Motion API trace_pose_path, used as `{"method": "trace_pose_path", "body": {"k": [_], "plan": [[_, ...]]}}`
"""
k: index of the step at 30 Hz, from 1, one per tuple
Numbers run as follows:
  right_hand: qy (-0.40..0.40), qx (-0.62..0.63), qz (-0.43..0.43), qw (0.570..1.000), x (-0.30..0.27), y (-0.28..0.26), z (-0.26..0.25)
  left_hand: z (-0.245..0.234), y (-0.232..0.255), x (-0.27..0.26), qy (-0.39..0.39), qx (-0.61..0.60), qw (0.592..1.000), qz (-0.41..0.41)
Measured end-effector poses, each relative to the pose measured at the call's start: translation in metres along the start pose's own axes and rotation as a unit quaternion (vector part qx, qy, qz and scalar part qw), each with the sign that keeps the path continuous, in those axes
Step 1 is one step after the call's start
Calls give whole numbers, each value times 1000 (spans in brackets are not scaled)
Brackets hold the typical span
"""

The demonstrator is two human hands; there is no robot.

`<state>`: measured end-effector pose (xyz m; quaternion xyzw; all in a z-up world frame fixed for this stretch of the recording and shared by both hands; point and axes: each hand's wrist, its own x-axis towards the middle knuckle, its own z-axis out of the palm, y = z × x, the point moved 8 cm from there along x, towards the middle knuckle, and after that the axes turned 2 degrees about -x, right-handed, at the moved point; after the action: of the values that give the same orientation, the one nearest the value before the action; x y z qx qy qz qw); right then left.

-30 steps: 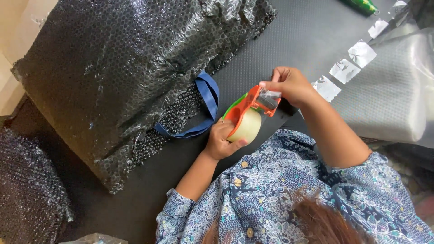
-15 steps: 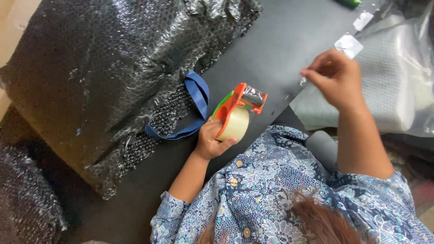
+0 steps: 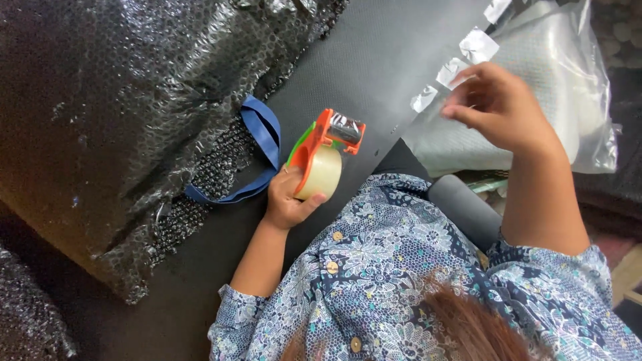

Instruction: Wrapping an item in black bubble wrap and securing it with tape

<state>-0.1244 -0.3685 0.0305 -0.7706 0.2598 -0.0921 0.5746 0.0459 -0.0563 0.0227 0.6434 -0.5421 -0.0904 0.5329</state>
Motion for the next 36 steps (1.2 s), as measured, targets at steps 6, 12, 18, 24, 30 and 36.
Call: {"method": "trace_pose_path", "body": {"k": [6, 12, 18, 24, 30, 36], "plan": [[-245, -27, 92, 965, 24, 11, 53, 4, 9, 4, -6, 31, 999, 19], [-225, -210, 161, 938, 40, -14, 65, 5, 11, 5, -5, 42, 999, 32], [-197, -290, 130, 928, 51, 1, 72, 6, 13, 4, -9, 47, 999, 26], [-139, -328, 114, 927, 55, 9, 74, 7, 13, 2, -11, 60, 997, 35], [-90, -364, 81, 924, 57, 23, 76, 8, 10, -1, -18, 74, 996, 43], [-22, -496, 58, 866, 63, 37, 73, 8, 9, -3, -15, 73, 996, 51]]}}
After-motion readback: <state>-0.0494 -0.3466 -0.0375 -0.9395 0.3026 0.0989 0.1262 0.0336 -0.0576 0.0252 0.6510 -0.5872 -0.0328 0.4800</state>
